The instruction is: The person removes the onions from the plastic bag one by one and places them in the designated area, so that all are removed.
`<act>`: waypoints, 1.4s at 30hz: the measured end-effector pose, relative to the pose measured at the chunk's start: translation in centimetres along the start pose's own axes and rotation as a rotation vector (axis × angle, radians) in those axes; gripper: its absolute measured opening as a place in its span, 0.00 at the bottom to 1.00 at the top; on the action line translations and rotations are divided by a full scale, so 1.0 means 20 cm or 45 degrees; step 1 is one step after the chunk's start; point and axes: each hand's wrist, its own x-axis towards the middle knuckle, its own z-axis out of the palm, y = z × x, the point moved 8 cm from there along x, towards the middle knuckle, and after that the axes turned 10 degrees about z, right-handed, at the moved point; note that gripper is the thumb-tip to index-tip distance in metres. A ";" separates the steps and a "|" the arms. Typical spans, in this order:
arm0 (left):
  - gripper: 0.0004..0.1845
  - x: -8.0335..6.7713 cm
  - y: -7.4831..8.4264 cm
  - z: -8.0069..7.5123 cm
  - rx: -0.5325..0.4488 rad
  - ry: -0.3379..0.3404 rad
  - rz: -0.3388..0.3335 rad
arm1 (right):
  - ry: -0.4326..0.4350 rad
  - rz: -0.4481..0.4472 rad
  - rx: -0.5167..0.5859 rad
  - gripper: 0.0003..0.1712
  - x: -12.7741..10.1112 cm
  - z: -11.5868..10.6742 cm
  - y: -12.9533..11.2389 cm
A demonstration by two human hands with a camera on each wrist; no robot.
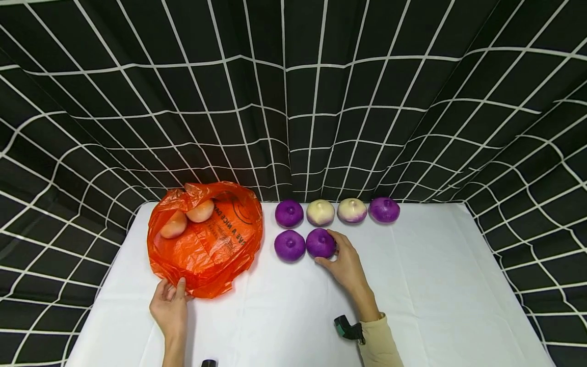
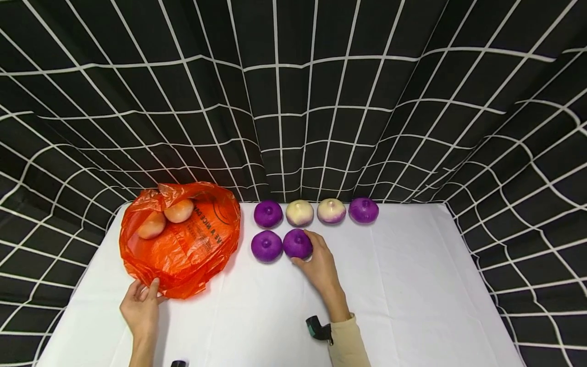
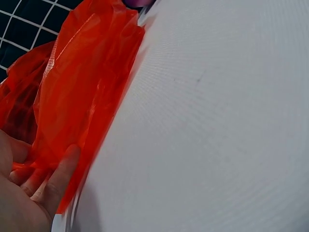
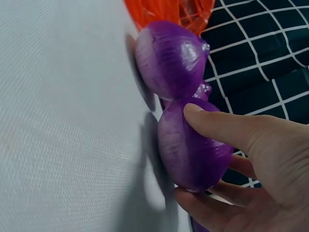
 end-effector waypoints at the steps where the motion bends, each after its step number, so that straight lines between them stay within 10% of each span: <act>1: 0.16 0.00 0.00 0.00 -0.021 0.002 -0.006 | -0.001 0.002 -0.006 0.46 0.00 0.00 0.00; 22: 0.14 0.02 0.01 0.01 -0.017 -0.028 0.025 | 0.008 -0.035 -0.076 0.52 -0.02 0.00 -0.04; 31: 0.16 0.01 0.03 0.02 -0.088 -0.015 0.003 | 0.107 -0.191 -0.063 0.39 -0.04 -0.01 -0.34; 42: 0.21 0.02 0.01 -0.02 -0.191 0.035 -0.042 | -0.068 -0.396 -0.027 0.35 -0.06 0.29 -0.72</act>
